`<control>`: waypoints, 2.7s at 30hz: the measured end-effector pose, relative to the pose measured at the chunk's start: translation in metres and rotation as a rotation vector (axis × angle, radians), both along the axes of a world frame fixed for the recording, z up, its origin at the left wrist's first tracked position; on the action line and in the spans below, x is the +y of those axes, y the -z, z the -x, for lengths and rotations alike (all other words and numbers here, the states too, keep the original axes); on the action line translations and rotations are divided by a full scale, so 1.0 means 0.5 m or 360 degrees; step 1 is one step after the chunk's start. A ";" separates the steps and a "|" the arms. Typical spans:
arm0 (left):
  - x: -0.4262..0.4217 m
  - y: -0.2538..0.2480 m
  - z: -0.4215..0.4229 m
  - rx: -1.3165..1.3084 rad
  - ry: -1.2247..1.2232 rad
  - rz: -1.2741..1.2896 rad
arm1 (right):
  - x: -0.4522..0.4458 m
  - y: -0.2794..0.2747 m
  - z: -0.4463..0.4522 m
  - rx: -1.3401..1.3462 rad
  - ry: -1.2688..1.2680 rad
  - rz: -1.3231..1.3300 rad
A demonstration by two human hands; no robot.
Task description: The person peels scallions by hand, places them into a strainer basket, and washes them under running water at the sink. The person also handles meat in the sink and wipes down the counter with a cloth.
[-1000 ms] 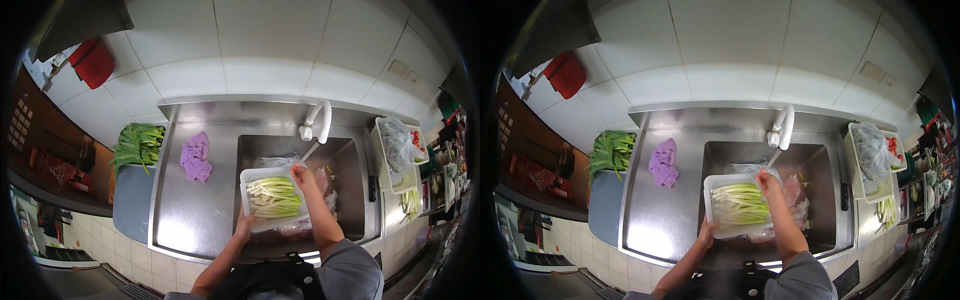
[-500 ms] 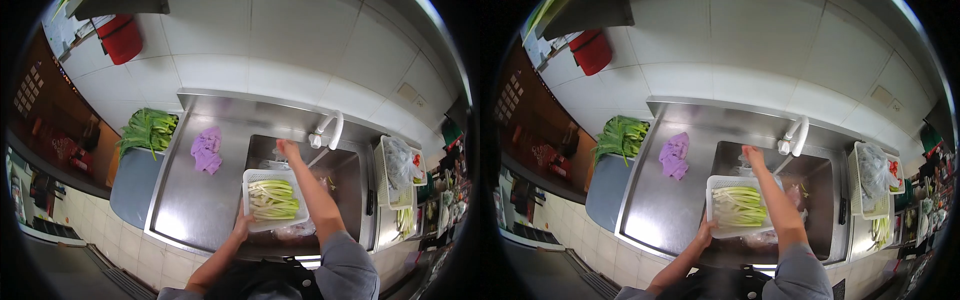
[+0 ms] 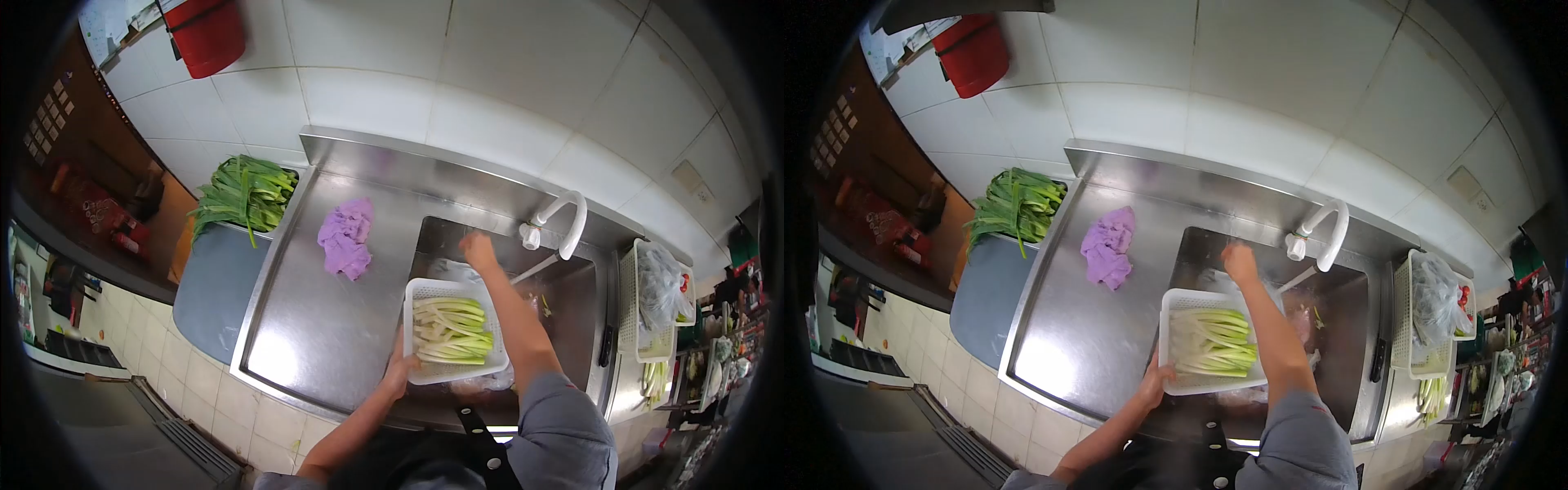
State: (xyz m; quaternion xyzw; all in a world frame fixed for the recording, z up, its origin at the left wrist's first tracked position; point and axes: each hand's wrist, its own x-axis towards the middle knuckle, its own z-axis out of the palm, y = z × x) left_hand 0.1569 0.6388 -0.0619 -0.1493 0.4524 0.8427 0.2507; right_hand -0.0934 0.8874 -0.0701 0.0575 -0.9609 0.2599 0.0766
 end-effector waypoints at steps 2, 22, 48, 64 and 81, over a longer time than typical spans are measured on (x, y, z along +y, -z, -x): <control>0.003 -0.012 0.013 0.0024 0.0045 0.0044 | 0.019 -0.002 -0.083 -0.0221 0.0178 0.0309; 0.024 -0.062 0.025 0.0098 0.0064 0.0003 | 0.176 0.021 -0.175 -0.0259 0.1606 0.3887; 0.024 -0.010 0.001 0.0173 -0.0068 0.0122 | -0.245 -0.104 0.031 -0.0347 0.0074 0.1141; -0.030 -0.048 -0.026 -0.0121 0.0204 -0.0149 | -0.652 0.026 0.163 0.0286 -0.0799 -0.0266; -0.101 -0.115 -0.077 -0.0281 0.0013 -0.0045 | 0.044 -0.003 0.024 0.0291 0.0092 -0.0750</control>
